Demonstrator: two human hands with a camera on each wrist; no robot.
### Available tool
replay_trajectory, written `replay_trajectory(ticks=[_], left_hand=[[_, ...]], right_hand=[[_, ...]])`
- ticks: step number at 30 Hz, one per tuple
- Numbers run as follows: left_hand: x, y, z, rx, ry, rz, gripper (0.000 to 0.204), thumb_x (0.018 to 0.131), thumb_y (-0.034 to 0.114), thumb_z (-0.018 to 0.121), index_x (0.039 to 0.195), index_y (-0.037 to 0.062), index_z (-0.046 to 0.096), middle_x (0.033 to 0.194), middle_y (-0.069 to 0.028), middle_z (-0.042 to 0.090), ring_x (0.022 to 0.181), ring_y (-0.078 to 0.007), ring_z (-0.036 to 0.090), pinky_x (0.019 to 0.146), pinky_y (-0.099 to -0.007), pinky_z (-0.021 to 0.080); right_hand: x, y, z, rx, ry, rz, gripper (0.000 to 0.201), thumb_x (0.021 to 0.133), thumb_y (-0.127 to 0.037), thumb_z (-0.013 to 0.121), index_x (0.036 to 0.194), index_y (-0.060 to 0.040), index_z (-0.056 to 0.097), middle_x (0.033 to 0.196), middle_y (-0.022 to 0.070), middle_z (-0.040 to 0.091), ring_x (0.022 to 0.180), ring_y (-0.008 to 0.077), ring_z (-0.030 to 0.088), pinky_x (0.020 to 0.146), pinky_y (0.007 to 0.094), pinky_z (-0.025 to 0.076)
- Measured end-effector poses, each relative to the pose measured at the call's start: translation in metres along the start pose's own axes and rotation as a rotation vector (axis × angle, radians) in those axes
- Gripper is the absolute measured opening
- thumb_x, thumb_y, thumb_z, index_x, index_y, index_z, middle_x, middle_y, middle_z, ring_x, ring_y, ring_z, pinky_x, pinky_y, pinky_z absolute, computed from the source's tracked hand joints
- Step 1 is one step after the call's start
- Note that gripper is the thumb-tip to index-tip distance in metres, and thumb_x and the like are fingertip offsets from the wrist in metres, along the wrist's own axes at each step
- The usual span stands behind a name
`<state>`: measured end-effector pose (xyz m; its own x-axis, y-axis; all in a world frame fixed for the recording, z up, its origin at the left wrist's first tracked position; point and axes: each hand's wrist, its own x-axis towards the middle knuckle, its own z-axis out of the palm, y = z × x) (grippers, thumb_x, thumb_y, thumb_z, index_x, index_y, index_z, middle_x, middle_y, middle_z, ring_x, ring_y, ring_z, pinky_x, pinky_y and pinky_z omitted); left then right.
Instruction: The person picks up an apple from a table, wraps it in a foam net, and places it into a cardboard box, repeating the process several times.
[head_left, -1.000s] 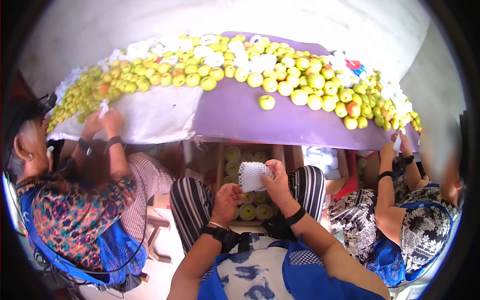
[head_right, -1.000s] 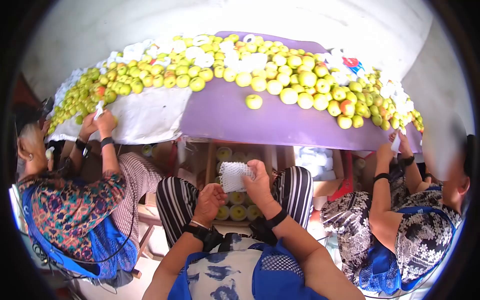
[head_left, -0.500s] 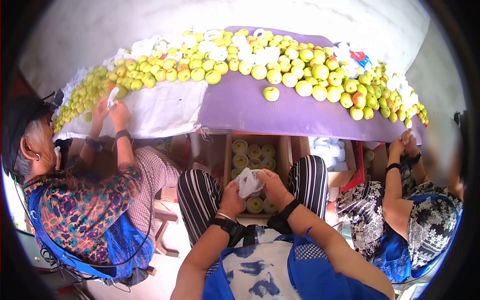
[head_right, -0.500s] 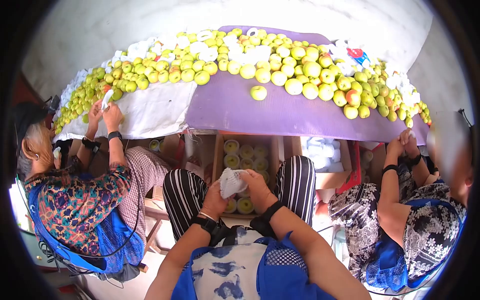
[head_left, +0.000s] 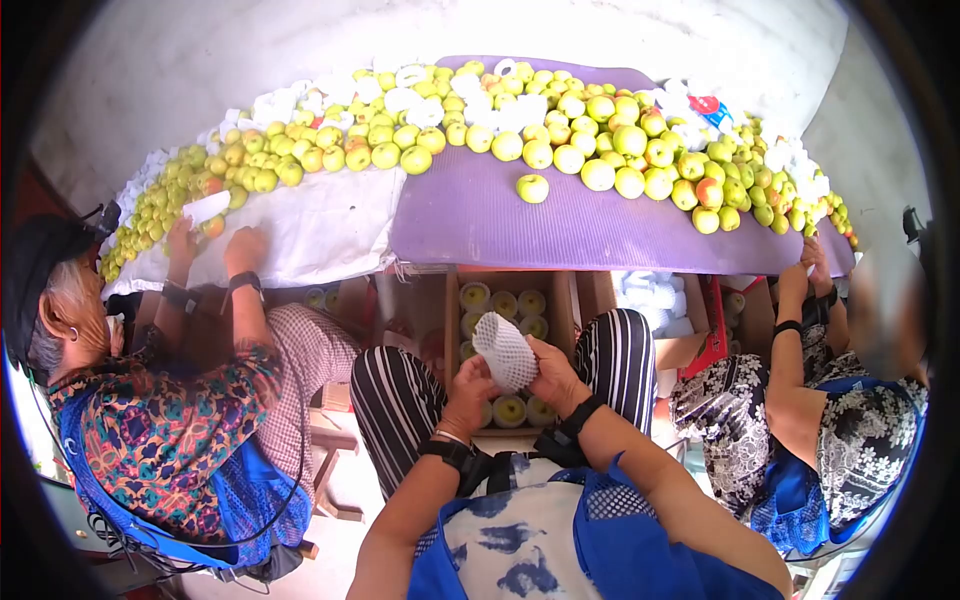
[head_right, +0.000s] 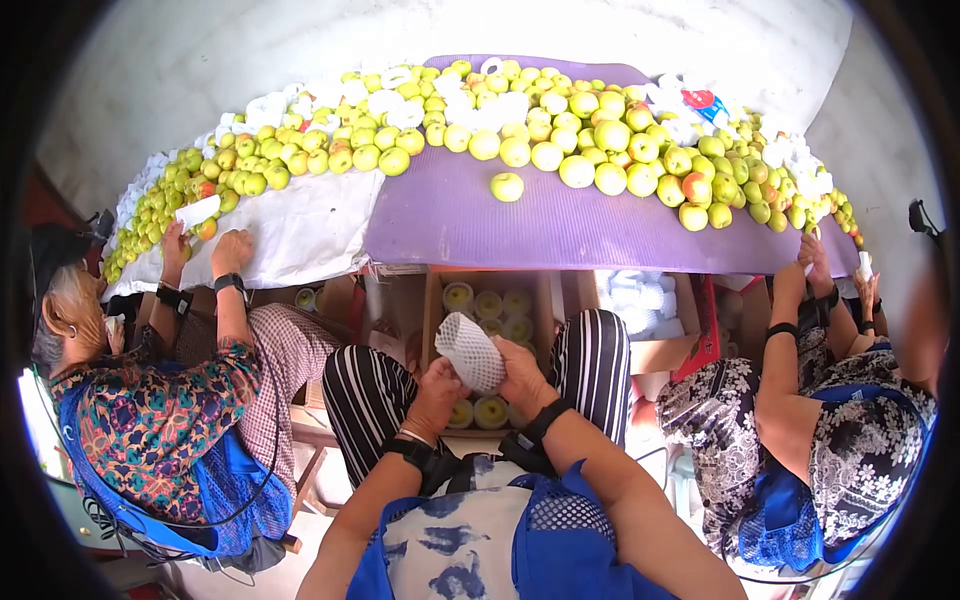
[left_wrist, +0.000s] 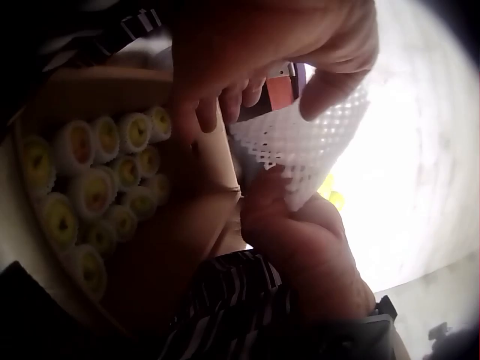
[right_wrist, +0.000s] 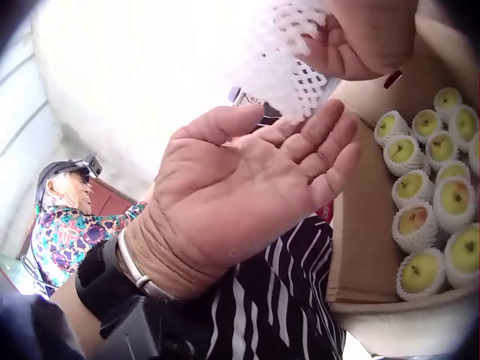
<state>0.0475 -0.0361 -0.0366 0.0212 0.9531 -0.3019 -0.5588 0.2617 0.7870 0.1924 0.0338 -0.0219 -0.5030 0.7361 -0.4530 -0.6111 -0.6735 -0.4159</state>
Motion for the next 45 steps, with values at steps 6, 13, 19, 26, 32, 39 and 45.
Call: replay_trajectory(ticks=[6,13,19,26,32,39,45], left_hand=[[-0.002,0.003,0.004,0.162,-0.015,0.309,0.044,0.073,0.005,0.060,0.115,0.0010,0.044,0.104,-0.0082,0.056,0.094,-0.0200,0.055,0.086,-0.0324,0.043],[-0.004,0.006,-0.002,-0.016,0.179,0.163,0.029,0.075,0.000,0.058,0.103,0.0007,0.052,0.092,-0.0063,0.059,0.083,-0.0167,0.058,0.077,-0.0286,0.046],[-0.003,0.010,0.005,-0.092,0.138,0.123,0.022,0.080,0.007,0.052,0.101,0.0007,0.052,0.089,-0.0081,0.060,0.079,-0.0179,0.059,0.072,-0.0288,0.047],[-0.004,0.015,0.006,-0.348,0.131,0.060,0.021,0.083,0.014,0.049,0.101,0.0041,0.043,0.080,-0.0090,0.055,0.070,-0.0244,0.056,0.067,-0.0397,0.048],[0.004,0.007,-0.002,-0.254,0.248,0.028,0.024,0.088,0.031,0.050,0.084,0.0086,0.043,0.061,-0.0023,0.040,0.053,-0.0156,0.041,0.053,-0.0333,0.042],[-0.005,0.015,0.011,-0.254,0.180,0.121,0.038,0.089,0.039,0.046,0.066,0.0101,0.040,0.049,-0.0007,0.036,0.043,-0.0128,0.037,0.046,-0.0274,0.037],[-0.017,0.020,0.019,0.000,0.009,0.163,0.046,0.091,0.040,0.043,0.057,0.0098,0.036,0.045,0.0014,0.033,0.040,-0.0093,0.033,0.042,-0.0229,0.030]], right_hand=[[0.009,0.013,-0.024,-0.381,-0.013,0.040,0.022,0.087,-0.019,0.047,0.095,-0.0005,0.056,0.087,0.0079,0.060,0.078,0.0202,0.058,0.069,0.0334,0.047],[0.008,0.020,-0.013,-1.130,0.188,-0.331,0.034,0.077,-0.024,0.063,0.100,-0.0014,0.054,0.087,0.0064,0.059,0.083,0.0164,0.056,0.072,0.0301,0.045],[-0.004,0.036,-0.005,-0.984,-0.432,-0.174,0.053,0.068,-0.022,0.071,0.112,-0.0016,0.051,0.103,0.0087,0.055,0.099,0.0176,0.050,0.088,0.0302,0.038],[0.008,0.056,-0.022,-1.225,-0.270,0.279,0.042,0.070,-0.030,0.062,0.102,-0.0035,0.056,0.086,0.0049,0.057,0.074,0.0135,0.055,0.060,0.0275,0.047],[0.013,0.070,-0.028,-1.642,-0.233,0.134,0.044,0.071,-0.040,0.059,0.098,-0.0053,0.059,0.083,0.0142,0.061,0.077,0.0238,0.061,0.063,0.0335,0.048],[0.011,0.069,-0.015,-1.916,0.001,0.113,0.042,0.075,-0.043,0.055,0.090,-0.0045,0.061,0.090,0.0196,0.062,0.086,0.0359,0.059,0.074,0.0383,0.046],[0.020,0.073,-0.026,-2.006,-0.107,-0.105,0.031,0.073,-0.036,0.054,0.084,-0.0070,0.061,0.088,0.0180,0.062,0.085,0.0354,0.058,0.071,0.0401,0.046]])
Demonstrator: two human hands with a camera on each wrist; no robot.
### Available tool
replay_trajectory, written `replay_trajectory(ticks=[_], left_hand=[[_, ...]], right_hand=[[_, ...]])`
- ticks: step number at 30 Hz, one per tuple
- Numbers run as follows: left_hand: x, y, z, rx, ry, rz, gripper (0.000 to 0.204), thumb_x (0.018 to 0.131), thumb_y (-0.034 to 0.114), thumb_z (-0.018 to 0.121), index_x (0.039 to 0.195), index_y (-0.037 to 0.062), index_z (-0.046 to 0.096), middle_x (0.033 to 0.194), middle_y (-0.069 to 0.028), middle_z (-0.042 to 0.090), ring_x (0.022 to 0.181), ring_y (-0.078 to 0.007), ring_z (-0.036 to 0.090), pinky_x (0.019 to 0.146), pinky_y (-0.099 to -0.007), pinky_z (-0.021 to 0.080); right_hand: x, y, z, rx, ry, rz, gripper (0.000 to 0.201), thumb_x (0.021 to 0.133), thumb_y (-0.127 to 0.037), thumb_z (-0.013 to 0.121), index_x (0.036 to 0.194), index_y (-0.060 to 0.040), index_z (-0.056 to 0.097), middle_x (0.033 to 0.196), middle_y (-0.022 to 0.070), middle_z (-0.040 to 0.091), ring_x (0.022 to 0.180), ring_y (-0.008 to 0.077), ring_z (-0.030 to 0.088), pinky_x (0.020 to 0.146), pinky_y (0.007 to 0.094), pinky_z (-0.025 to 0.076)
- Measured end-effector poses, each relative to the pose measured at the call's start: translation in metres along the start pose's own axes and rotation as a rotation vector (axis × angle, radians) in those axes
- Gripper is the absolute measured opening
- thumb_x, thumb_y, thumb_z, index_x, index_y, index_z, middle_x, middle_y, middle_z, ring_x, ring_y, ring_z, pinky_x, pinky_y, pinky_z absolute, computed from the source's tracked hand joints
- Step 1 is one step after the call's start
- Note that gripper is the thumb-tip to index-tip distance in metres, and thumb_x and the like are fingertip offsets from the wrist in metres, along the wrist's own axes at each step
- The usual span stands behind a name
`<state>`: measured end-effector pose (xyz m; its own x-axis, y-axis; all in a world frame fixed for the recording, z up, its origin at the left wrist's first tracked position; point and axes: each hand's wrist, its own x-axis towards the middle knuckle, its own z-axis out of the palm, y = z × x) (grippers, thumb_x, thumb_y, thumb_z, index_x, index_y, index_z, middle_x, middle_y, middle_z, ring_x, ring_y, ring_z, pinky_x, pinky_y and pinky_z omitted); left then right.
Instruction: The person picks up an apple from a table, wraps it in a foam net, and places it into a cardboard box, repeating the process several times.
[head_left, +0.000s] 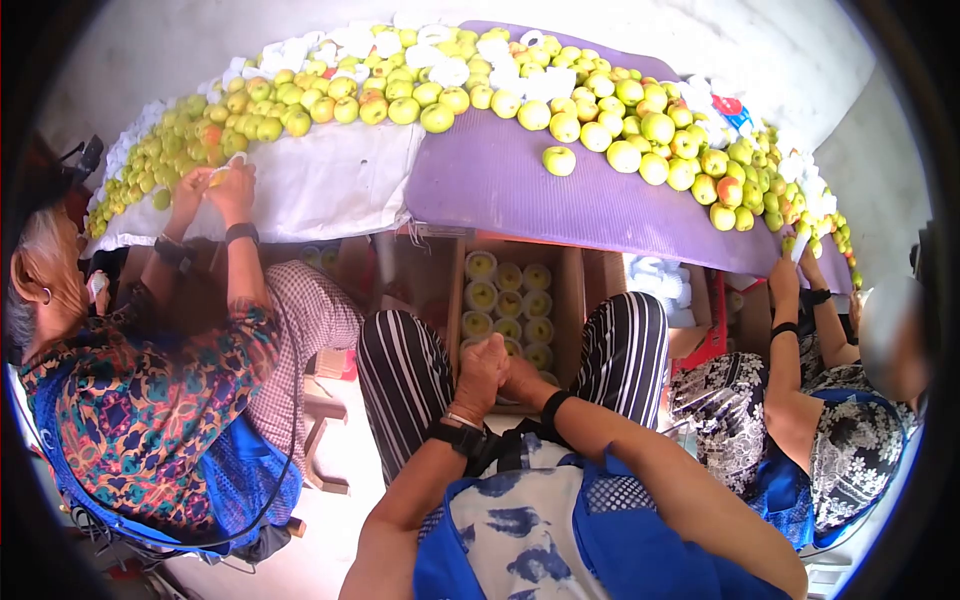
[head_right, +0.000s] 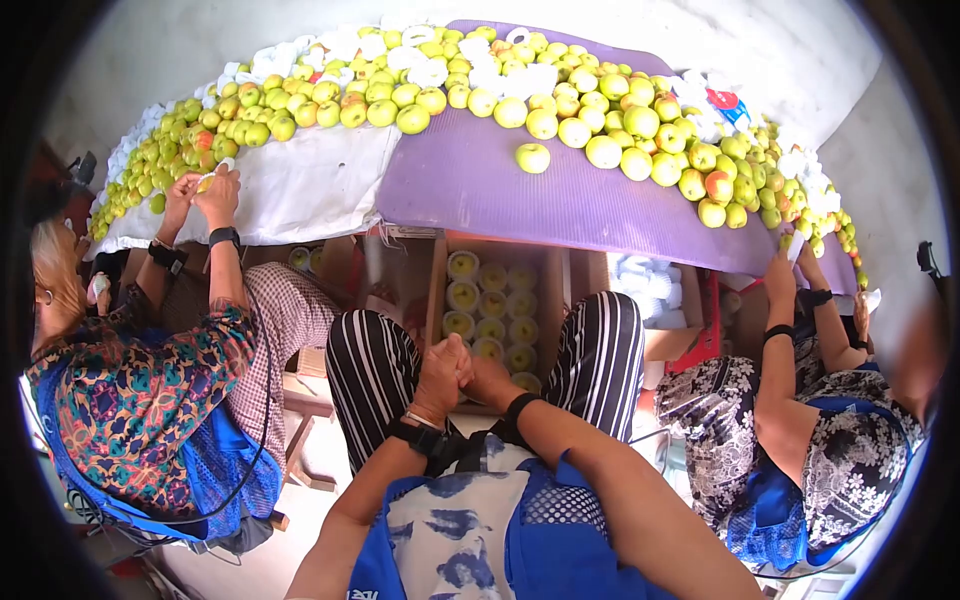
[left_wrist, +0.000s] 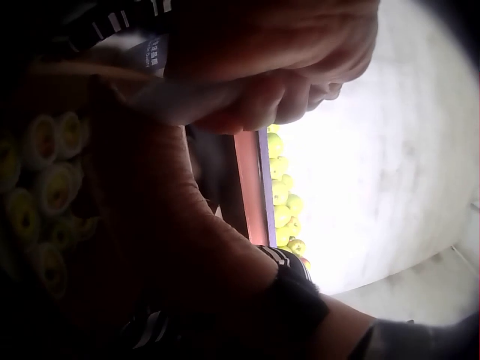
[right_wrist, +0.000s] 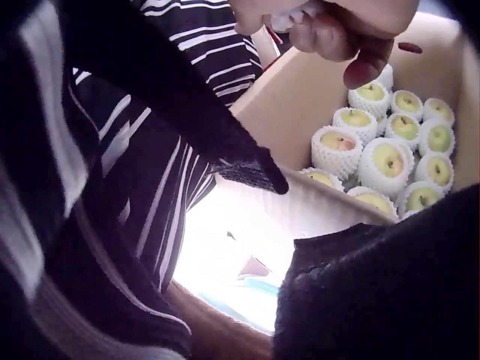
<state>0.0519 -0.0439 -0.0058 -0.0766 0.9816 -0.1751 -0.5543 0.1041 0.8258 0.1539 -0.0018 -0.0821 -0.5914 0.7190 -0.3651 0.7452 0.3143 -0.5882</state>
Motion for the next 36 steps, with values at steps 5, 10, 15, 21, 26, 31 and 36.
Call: replay_trajectory(ticks=[5,10,15,21,26,31,36], left_hand=[[-0.003,0.002,0.002,0.135,-0.070,0.010,0.049,0.091,0.039,0.043,0.053,0.0094,0.036,0.045,0.0017,0.033,0.040,-0.0069,0.030,0.040,-0.0213,0.025],[-0.003,0.000,-0.003,0.036,-0.084,0.039,0.049,0.090,0.040,0.045,0.053,0.0090,0.036,0.045,0.0021,0.033,0.040,-0.0069,0.028,0.039,-0.0221,0.022],[-0.005,0.003,-0.006,0.031,-0.094,0.020,0.047,0.090,0.040,0.044,0.055,0.0092,0.036,0.047,0.0020,0.033,0.042,-0.0078,0.029,0.041,-0.0224,0.024],[0.005,0.015,-0.006,-0.412,-0.124,0.066,0.042,0.091,0.038,0.041,0.060,0.0095,0.038,0.051,-0.0006,0.037,0.050,-0.0137,0.037,0.054,-0.0259,0.036],[0.014,0.025,-0.024,-0.420,0.066,0.195,0.033,0.091,0.035,0.041,0.071,0.0093,0.047,0.064,-0.0037,0.047,0.063,-0.0168,0.048,0.065,-0.0308,0.041],[0.008,0.014,-0.014,0.118,-0.011,0.157,0.018,0.084,0.015,0.055,0.096,0.0002,0.055,0.085,-0.0019,0.058,0.080,-0.0078,0.052,0.070,-0.0218,0.042],[0.016,0.004,-0.016,0.397,0.010,0.074,0.019,0.078,0.006,0.051,0.093,-0.0018,0.059,0.085,-0.0051,0.060,0.076,-0.0116,0.056,0.072,-0.0247,0.046]], right_hand=[[0.022,0.035,0.028,0.157,0.071,-0.132,0.029,0.072,-0.034,0.054,0.084,-0.0084,0.059,0.088,0.0176,0.062,0.086,0.0351,0.058,0.070,0.0395,0.046],[0.023,0.031,0.024,0.205,-0.049,-0.091,0.030,0.071,-0.034,0.055,0.086,-0.0085,0.059,0.089,0.0170,0.062,0.088,0.0342,0.058,0.071,0.0395,0.046],[0.019,0.023,0.020,0.158,0.032,-0.097,0.032,0.072,-0.036,0.054,0.086,-0.0086,0.060,0.089,0.0180,0.062,0.087,0.0345,0.058,0.070,0.0397,0.045],[0.000,0.010,-0.011,-0.059,0.039,0.031,0.021,0.072,-0.022,0.062,0.087,-0.0071,0.061,0.088,0.0151,0.063,0.085,0.0310,0.060,0.069,0.0371,0.048],[-0.013,0.016,-0.023,0.404,0.305,0.134,0.023,0.071,-0.029,0.063,0.082,-0.0080,0.065,0.083,0.0175,0.063,0.078,0.0339,0.060,0.066,0.0381,0.047],[-0.009,0.023,-0.017,0.281,0.253,0.109,0.030,0.072,-0.035,0.059,0.090,-0.0110,0.063,0.084,0.0174,0.063,0.080,0.0339,0.060,0.070,0.0394,0.048],[-0.006,0.018,-0.021,0.108,0.126,0.138,0.037,0.071,-0.039,0.060,0.097,-0.0118,0.062,0.091,0.0201,0.061,0.088,0.0323,0.059,0.079,0.0387,0.046]])
